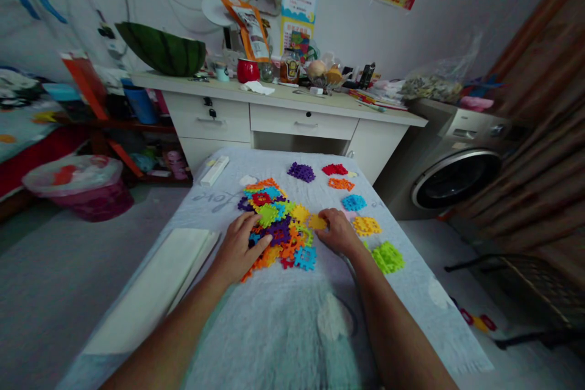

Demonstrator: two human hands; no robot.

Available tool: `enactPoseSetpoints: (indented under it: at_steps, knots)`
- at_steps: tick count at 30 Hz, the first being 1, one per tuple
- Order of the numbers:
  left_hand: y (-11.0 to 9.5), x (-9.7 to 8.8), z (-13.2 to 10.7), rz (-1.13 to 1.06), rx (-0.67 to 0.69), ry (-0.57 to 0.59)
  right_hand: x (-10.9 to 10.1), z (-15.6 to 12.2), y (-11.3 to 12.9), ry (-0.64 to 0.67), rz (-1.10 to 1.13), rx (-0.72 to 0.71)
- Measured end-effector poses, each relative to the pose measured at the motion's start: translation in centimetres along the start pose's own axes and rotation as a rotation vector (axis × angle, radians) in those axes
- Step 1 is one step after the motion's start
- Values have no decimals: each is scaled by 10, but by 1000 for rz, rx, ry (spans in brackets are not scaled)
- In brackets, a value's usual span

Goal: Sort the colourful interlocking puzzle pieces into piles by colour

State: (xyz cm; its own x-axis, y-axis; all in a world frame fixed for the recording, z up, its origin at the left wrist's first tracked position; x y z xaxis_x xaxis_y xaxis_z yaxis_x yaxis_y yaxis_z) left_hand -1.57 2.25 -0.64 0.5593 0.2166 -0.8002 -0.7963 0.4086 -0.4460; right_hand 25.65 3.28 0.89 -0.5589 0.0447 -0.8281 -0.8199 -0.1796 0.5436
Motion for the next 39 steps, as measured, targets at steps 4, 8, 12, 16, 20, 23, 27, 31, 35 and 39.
enactPoseSetpoints:
  at_steps: [4, 8, 12, 16, 20, 23, 27, 31, 35, 39]
  knots:
    - [0, -3, 2, -69, 1, -18, -1, 1, -5, -36, -2, 13]
    - [0, -7, 4, -106, 12, -49, -14, -3, -11, -75, 18, -15]
    - [3, -6, 5, -104, 7, -54, -51, -16, -34, -159, -35, 29]
    - [6, -5, 6, -87, 3, -49, -82, -33, -63, -169, -118, 151]
    - [5, -5, 5, -66, 14, -38, -87, -43, -75, -134, -162, 192]
    - [6, -4, 4, -45, 17, -36, -79, -43, -74, -82, -171, 218]
    - [11, -1, 2, 3, 7, -13, -74, -38, -66, -118, -161, 239]
    - [13, 1, 1, 66, 16, 34, -78, -35, -47, -131, -165, 214]
    - [12, 1, 1, 92, 19, 60, -81, -47, -33, -12, -245, 271]
    - [10, 1, 2, 86, 19, 50, -79, -68, -31, 69, -310, 315]
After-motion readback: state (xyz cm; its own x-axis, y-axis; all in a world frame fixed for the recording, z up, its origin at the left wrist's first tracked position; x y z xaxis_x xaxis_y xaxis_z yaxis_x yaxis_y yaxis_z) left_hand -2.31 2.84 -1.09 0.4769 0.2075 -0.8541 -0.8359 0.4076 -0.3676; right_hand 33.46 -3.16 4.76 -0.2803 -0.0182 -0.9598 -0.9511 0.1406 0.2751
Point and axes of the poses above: each hand's wrist, its own z-axis towards the middle knuckle, its own x-axis out of the palm, y = z × x, the point moved 5 cm from there along z, towards the middle knuckle, and after that the axes turned 11 degrees about z, right-handed, at the moved point
